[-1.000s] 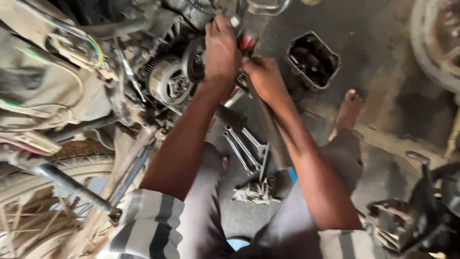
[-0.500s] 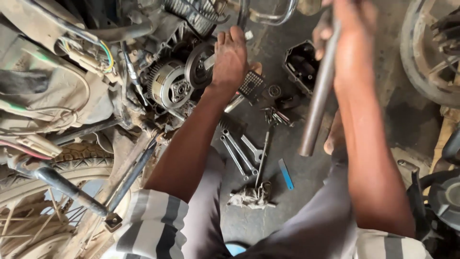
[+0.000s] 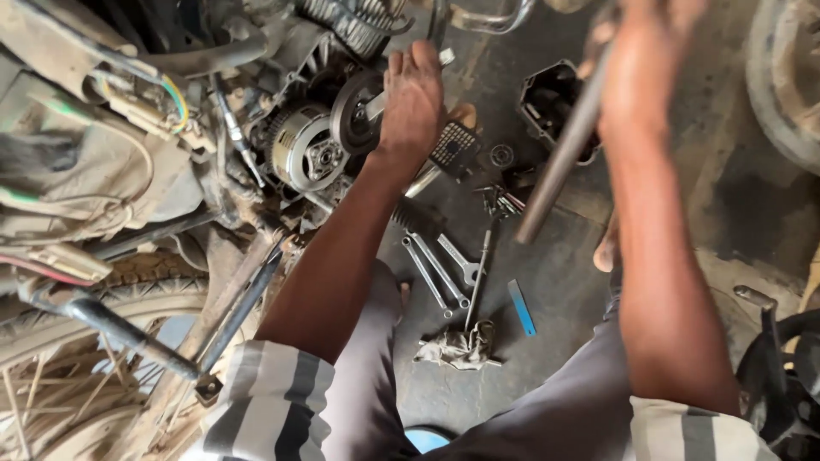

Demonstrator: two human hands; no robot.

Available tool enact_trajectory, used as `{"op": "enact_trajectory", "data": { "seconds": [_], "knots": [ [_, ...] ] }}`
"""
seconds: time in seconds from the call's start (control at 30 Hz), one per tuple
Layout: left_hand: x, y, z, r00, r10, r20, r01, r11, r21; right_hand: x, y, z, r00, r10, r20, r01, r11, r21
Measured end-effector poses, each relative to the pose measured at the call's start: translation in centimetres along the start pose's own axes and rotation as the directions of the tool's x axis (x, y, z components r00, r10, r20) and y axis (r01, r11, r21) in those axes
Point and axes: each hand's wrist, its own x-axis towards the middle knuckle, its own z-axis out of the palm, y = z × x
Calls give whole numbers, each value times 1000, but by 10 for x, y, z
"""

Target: Cleaning and repairing motorcycle engine components.

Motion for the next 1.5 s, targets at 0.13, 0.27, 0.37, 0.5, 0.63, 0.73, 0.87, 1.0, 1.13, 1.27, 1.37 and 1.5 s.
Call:
{"op": "enact_trajectory", "data": {
  "seconds": [0.13, 0.27, 0.37, 0.5, 0.63, 0.73, 0.87, 1.0, 1.13, 1.27, 1.37, 1.5],
  "knots": [
    [3, 19, -35, 1000, 3, 28, 2, 983, -185, -10, 9, 17, 1000, 0, -6, 0, 998, 58],
    [6, 20, -40, 999, -37, 11, 38, 992, -123, -42, -3, 44, 872, 213, 441, -53, 936, -349],
    [-4, 36, -60, 1000, 16, 7, -14, 983, -180, -50, -14, 37, 884, 241, 400, -121, 946, -302],
    [4, 22, -35, 1000, 5, 19, -3, 995, -100, -40, -43, 23, 963, 180, 200, -139, 969, -205],
    [2, 15, -23, 997, -20, 71, 22, 999, -27, -24, -34, -3, 989, 144, 43, -141, 988, -69],
    [3, 11, -13, 987, 111, -115, -105, 993, 60, -19, -27, -13, 998, 12, 65, -18, 996, 92],
    [4, 19, -24, 986, -78, 146, 83, 996, -30, -29, -29, 2, 995, 100, -10, -99, 994, 35],
    [2, 36, -61, 993, -33, 116, 43, 995, -87, -43, -22, 33, 972, 195, 129, -182, 977, -108],
    [2, 26, -43, 999, 32, 42, -28, 995, -94, -49, -18, 52, 922, 297, 248, -203, 916, -345],
    [1, 12, -14, 1000, 3, 23, -1, 999, -49, -36, -15, 37, 945, 235, 229, -172, 948, -267],
    [0, 10, -4, 1000, -9, -11, 9, 1000, -7, -6, 18, -6, 988, 141, 64, -132, 983, -124],
    [5, 23, -32, 999, 16, 29, -14, 997, -71, -9, 29, 12, 971, 208, 122, -187, 969, -161]
  ]
}}
